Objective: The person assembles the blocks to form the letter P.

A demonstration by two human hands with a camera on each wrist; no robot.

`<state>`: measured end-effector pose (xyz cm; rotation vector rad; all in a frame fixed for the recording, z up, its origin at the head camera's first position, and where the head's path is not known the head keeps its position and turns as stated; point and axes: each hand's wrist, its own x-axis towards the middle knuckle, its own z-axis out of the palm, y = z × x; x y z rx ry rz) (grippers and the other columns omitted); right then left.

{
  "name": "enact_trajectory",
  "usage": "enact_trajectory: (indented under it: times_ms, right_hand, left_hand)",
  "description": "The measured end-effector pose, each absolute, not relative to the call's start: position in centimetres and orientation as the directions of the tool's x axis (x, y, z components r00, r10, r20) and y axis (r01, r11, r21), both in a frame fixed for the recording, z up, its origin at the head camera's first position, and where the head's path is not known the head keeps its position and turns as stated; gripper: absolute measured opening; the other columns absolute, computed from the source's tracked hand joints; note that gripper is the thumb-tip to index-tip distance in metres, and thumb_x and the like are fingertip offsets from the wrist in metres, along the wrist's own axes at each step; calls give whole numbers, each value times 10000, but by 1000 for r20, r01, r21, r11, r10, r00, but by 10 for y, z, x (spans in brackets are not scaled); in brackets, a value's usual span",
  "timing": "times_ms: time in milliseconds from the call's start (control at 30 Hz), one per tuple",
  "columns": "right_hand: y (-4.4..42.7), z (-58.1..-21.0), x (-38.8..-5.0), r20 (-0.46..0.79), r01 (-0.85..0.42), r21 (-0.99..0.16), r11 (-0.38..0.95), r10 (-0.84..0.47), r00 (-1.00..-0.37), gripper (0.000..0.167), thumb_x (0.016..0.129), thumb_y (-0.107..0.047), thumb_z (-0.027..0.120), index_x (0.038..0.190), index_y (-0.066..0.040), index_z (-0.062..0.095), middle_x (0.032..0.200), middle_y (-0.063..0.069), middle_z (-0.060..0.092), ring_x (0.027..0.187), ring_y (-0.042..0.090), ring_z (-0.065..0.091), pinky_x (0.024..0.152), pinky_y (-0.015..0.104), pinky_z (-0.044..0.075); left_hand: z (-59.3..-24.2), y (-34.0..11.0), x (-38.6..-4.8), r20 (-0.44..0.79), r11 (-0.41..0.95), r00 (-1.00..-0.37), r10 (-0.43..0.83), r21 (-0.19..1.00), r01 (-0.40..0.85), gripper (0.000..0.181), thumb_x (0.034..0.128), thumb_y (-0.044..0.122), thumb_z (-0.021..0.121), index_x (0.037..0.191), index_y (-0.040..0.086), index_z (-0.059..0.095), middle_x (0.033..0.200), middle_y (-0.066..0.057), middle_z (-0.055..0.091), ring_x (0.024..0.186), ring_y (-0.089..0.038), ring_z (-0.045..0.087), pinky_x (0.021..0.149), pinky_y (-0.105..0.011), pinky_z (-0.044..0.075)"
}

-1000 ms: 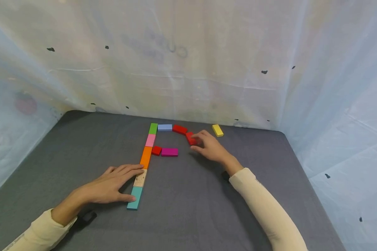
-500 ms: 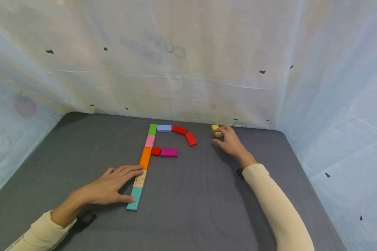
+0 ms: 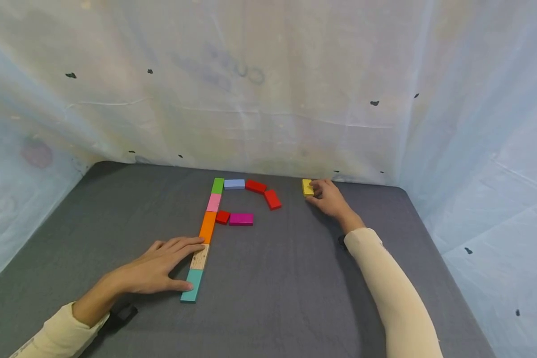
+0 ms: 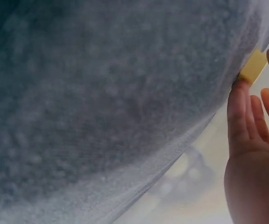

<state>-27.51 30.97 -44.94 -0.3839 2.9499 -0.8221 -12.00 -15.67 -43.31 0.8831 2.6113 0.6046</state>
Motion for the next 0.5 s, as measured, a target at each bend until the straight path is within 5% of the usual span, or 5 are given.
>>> enact_trajectory:
  times_ms: [300,500]
  right_hand:
    - [307,-448,-286,-80,-158,-550,820,-240,-968,794,920,-299,724,1563,-111,297,1561,206,334,1242,381,568,983,547,475]
    - [309,-451,-292,-117,-152,-540,828,-253,-960,798,932,-310,708,1573,-110,276,1502,216,408,1225,377,552,974,541,461]
  left_hand:
    - [-433,-157,-121,-149,717,-759,634,481,504,880,819,626,706,1538,244,371,1606,15,333,1436,-257,355,1045,-610,282]
    - [-434,-155,-121,-152,720,-760,631,478,503,883,816,632,705,1539,254,366,1607,29,329,1438,-247,352,1044,-609,281]
